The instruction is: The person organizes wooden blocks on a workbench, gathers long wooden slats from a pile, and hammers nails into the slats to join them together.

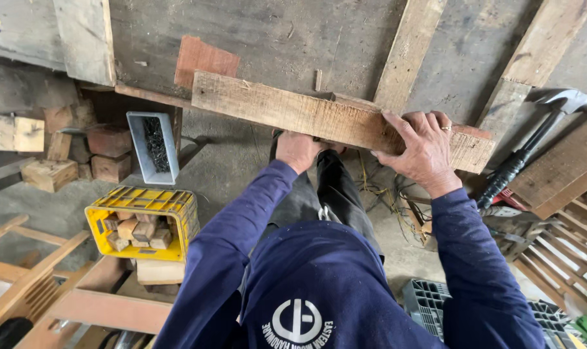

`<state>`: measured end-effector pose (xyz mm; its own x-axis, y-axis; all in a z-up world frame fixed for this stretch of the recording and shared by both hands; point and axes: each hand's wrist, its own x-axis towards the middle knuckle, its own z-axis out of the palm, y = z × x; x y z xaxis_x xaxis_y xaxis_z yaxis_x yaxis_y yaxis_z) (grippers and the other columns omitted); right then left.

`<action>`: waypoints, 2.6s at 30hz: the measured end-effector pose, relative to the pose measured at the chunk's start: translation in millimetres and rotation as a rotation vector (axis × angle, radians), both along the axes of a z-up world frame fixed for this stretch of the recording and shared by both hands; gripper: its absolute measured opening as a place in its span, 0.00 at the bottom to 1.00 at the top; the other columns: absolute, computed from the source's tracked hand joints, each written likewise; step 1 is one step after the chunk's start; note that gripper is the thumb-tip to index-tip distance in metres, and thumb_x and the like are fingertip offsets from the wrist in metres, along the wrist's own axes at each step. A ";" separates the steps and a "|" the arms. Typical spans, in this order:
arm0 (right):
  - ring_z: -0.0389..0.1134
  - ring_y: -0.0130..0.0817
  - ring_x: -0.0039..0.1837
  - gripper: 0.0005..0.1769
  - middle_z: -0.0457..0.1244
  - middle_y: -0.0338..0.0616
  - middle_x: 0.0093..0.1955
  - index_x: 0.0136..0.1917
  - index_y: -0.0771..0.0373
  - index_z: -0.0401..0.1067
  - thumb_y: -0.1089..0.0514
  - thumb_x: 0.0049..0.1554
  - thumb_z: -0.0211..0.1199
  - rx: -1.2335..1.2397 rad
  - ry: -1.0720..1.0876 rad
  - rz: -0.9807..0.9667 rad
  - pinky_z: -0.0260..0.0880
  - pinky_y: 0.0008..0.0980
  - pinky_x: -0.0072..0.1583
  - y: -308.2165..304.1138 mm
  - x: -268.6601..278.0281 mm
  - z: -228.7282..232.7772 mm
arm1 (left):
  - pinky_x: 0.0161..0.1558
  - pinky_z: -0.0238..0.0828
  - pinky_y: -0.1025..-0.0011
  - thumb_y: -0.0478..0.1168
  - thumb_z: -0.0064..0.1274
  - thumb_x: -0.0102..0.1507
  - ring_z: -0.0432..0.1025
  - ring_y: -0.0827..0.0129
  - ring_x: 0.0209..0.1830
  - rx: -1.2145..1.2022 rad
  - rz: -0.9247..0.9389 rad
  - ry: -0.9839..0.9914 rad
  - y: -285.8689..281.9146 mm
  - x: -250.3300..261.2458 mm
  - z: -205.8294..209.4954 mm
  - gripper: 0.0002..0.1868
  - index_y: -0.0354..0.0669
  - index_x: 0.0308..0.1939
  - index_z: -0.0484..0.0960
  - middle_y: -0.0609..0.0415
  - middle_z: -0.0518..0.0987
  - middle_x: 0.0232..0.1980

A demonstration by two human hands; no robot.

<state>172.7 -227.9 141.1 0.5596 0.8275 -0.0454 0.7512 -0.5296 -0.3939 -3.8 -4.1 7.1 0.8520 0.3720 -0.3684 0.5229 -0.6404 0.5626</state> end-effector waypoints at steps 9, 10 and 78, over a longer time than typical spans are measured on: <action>0.63 0.43 0.64 0.44 0.64 0.43 0.59 0.74 0.51 0.72 0.39 0.46 0.77 -0.007 -0.052 0.010 0.55 0.50 0.73 -4.3 -7.9 -6.4 | 0.69 0.65 0.67 0.50 0.54 0.72 0.71 0.57 0.69 -0.022 1.065 -0.680 109.7 -73.0 41.1 0.31 0.28 0.70 0.71 0.38 0.75 0.69; 0.63 0.43 0.64 0.44 0.64 0.43 0.59 0.73 0.50 0.73 0.39 0.45 0.77 -0.002 -0.037 0.000 0.55 0.50 0.73 -4.9 -7.9 -9.3 | 0.68 0.66 0.67 0.51 0.55 0.69 0.71 0.56 0.68 -0.187 1.119 -0.735 141.2 -70.9 42.8 0.33 0.29 0.70 0.70 0.38 0.75 0.68; 0.64 0.51 0.67 0.28 0.62 0.57 0.66 0.67 0.61 0.72 0.50 0.56 0.68 0.201 0.378 0.241 0.67 0.46 0.66 66.9 -132.8 5.7 | 0.44 0.75 0.65 0.59 0.56 0.65 0.82 0.60 0.37 -0.049 0.438 -0.141 235.7 -44.4 126.6 0.25 0.43 0.50 0.88 0.43 0.87 0.38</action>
<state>39.8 -161.0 146.8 0.3264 0.9446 -0.0343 0.6281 -0.2439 -0.7389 -48.2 231.6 133.7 0.6614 0.6934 -0.2860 0.6544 -0.3471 0.6718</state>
